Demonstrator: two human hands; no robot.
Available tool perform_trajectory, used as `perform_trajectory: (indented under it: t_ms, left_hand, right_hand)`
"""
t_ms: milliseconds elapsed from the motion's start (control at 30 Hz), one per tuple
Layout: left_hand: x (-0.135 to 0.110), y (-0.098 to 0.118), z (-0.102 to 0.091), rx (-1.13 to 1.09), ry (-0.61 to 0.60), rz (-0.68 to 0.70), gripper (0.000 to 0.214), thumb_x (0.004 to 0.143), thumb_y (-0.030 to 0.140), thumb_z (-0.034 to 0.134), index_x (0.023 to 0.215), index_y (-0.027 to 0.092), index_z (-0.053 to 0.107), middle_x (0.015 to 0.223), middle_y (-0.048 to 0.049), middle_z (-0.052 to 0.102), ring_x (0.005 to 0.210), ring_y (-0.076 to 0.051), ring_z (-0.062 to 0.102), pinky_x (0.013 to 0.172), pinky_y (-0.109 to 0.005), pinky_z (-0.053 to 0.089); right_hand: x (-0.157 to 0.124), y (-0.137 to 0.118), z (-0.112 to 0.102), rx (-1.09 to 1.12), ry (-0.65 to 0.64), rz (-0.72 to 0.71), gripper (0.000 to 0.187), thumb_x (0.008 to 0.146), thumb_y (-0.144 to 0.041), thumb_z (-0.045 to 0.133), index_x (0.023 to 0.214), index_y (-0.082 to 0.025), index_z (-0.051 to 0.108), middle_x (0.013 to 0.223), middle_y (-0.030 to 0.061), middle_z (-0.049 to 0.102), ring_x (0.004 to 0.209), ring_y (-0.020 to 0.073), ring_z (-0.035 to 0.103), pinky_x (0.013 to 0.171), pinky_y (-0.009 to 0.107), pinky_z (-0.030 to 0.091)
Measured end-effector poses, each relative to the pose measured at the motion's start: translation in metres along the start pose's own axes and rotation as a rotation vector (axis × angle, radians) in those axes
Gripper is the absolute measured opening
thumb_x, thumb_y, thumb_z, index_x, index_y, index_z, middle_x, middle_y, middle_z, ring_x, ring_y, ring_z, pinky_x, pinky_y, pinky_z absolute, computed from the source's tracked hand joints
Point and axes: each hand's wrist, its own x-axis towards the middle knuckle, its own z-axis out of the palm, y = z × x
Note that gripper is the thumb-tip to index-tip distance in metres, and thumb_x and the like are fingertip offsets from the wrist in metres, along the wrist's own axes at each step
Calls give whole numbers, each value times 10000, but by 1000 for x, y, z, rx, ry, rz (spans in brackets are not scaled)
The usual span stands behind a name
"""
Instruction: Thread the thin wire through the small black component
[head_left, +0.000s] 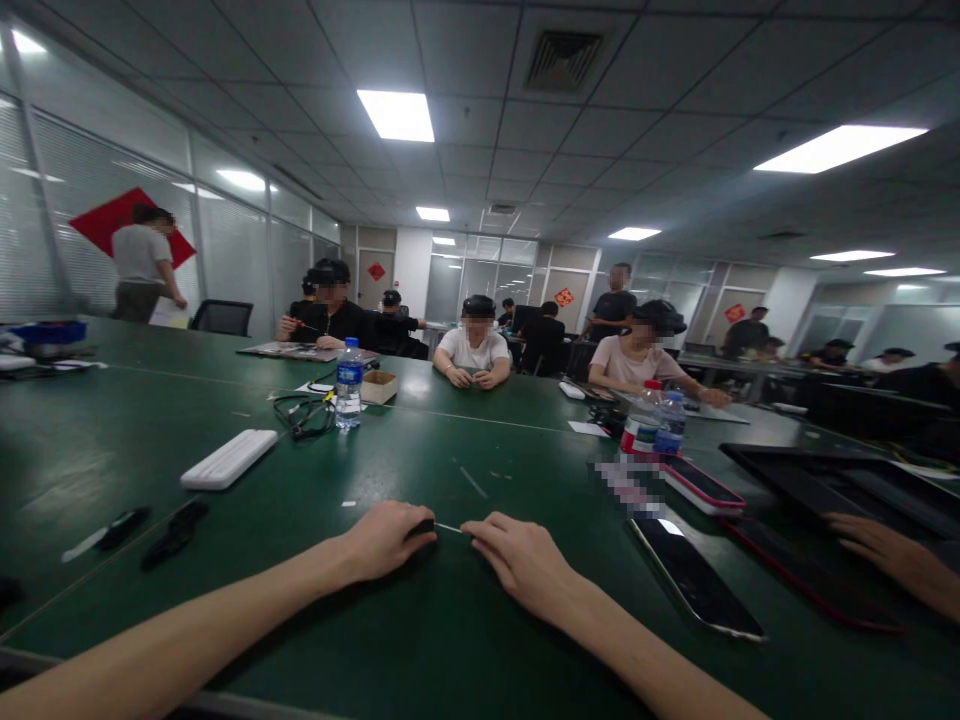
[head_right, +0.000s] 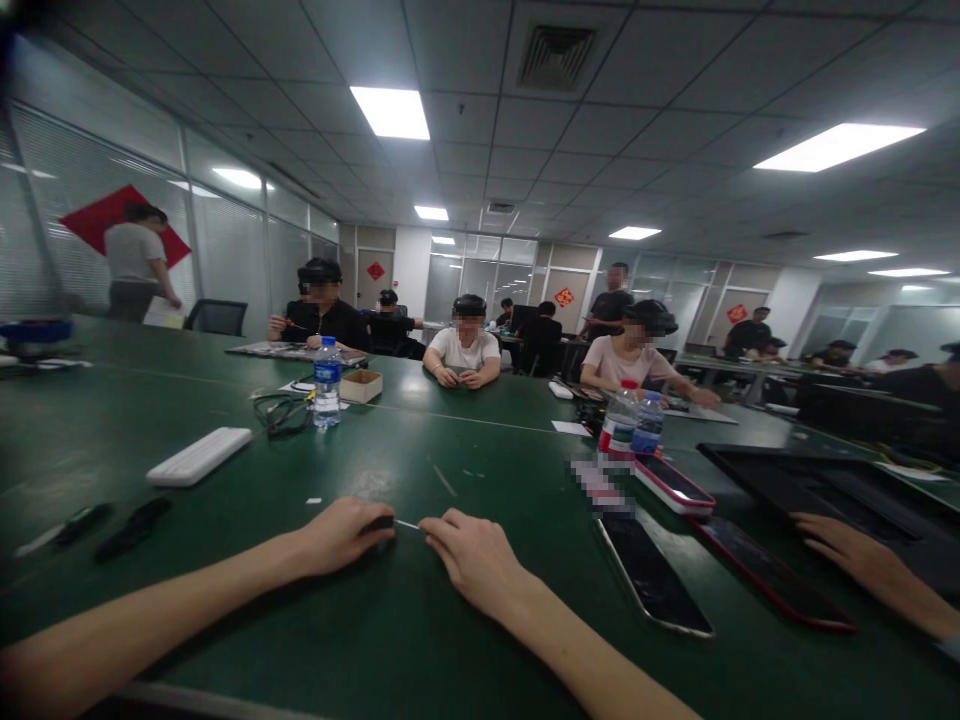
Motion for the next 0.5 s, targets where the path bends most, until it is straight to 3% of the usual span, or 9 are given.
perform_trajectory:
  t_ms: [500]
  left_hand:
    - [-3, 5, -5, -44, -11, 34, 261, 972, 372, 504, 1079, 192, 660, 931, -56, 719, 811, -203, 667, 701, -274, 450]
  right_hand:
    - [-2, 2, 1, 26, -14, -45, 364, 1038, -318, 374, 1320, -232, 588, 1125, 77, 645, 908, 182, 638, 783, 288, 511]
